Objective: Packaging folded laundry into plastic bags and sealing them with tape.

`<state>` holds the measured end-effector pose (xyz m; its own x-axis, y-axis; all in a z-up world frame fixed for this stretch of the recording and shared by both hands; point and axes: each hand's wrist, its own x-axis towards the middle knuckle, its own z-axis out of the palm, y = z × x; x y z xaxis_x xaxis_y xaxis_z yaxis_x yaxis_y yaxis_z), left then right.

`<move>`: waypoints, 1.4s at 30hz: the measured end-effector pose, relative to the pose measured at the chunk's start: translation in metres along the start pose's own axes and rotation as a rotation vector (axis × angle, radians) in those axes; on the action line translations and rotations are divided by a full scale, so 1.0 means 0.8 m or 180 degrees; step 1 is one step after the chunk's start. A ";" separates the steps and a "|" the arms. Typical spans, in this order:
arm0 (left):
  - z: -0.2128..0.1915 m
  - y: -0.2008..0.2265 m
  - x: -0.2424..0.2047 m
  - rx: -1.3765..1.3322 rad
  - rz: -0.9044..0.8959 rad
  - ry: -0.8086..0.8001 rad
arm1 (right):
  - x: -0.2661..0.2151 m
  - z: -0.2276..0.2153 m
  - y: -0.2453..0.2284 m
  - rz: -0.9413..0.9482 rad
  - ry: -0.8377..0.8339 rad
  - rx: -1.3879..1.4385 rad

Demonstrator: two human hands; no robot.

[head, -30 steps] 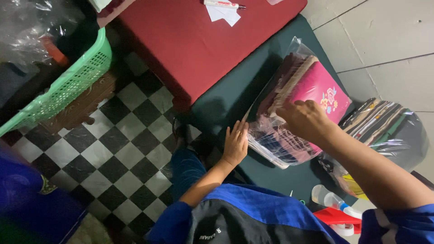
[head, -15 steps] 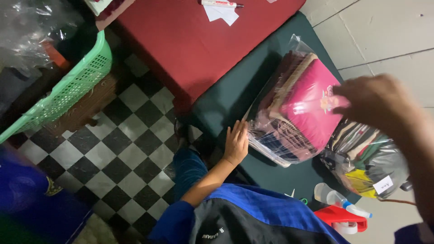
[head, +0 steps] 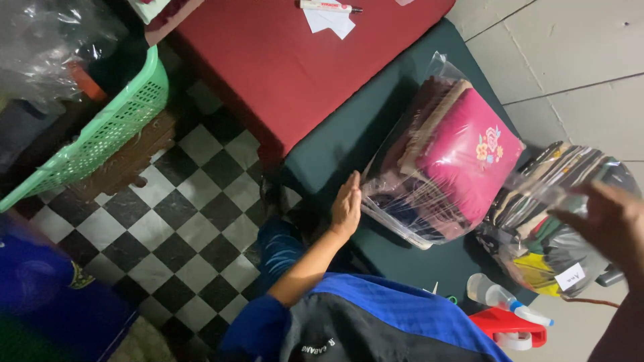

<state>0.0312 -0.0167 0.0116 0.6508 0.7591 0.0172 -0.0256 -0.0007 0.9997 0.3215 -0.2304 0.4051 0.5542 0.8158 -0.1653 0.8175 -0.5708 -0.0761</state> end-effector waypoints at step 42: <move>-0.017 -0.031 -0.002 0.0982 0.0047 -0.0791 | -0.239 0.516 -0.018 0.2871 0.1273 0.1889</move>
<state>0.0202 -0.0089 -0.0138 0.8168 0.5769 -0.0021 0.1682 -0.2346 0.9574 0.1396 -0.4165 0.0318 0.9969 -0.0010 -0.0792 -0.0451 -0.8293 -0.5570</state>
